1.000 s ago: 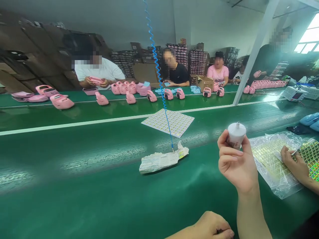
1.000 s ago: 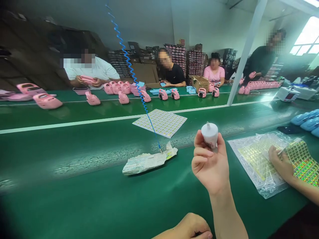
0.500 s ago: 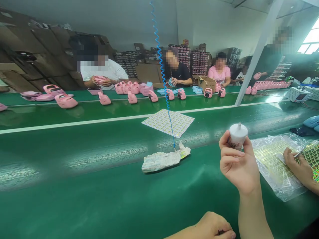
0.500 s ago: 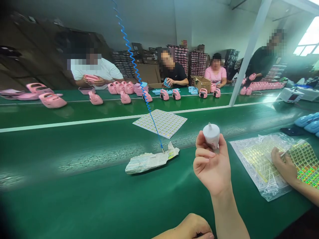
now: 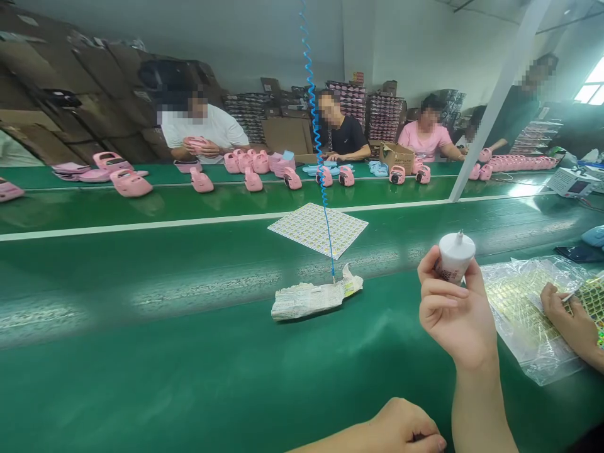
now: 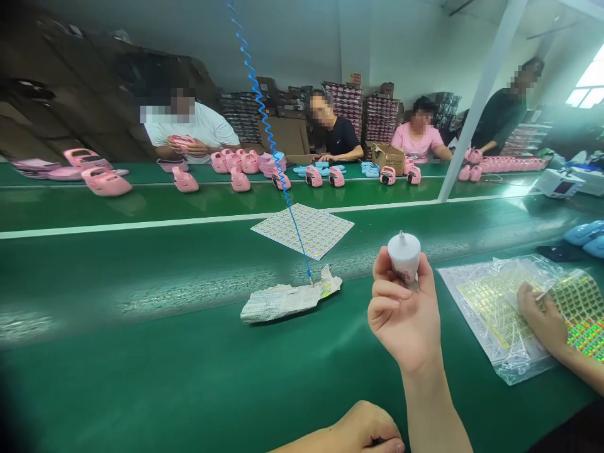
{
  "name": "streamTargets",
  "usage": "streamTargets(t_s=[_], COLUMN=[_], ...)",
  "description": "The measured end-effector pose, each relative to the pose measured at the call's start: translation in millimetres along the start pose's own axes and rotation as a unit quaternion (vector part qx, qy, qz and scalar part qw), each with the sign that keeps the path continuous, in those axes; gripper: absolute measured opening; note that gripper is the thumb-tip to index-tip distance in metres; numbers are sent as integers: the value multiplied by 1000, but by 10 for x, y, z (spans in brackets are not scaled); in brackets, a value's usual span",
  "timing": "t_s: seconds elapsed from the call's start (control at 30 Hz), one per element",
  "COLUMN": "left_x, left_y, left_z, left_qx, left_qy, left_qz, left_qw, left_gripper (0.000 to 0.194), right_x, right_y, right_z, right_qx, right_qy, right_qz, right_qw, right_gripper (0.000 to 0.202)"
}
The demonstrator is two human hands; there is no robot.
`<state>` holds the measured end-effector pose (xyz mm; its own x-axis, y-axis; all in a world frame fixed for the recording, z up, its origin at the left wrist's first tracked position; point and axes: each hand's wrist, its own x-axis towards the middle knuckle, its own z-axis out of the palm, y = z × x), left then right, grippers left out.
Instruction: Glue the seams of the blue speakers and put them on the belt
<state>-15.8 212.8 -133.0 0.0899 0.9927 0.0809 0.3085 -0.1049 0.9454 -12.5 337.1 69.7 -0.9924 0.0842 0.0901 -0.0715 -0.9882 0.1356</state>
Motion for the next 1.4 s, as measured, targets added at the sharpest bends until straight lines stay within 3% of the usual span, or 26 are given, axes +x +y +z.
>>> streamTargets(t_s=[0.87,1.4], left_x=[36,59], left_y=[-42,-95], left_z=[0,34], left_qx=[2,17], left_qy=[-18,-22], left_qz=[-6,14], left_qw=[1000,1000], left_gripper=[76,84], right_x=[3,2], right_y=[-16,-10], right_z=[-28,-23], right_qx=[-19,-51], right_qy=[-10,-12], right_qz=[5,7], right_qw=[1000,999], right_gripper=[32,22])
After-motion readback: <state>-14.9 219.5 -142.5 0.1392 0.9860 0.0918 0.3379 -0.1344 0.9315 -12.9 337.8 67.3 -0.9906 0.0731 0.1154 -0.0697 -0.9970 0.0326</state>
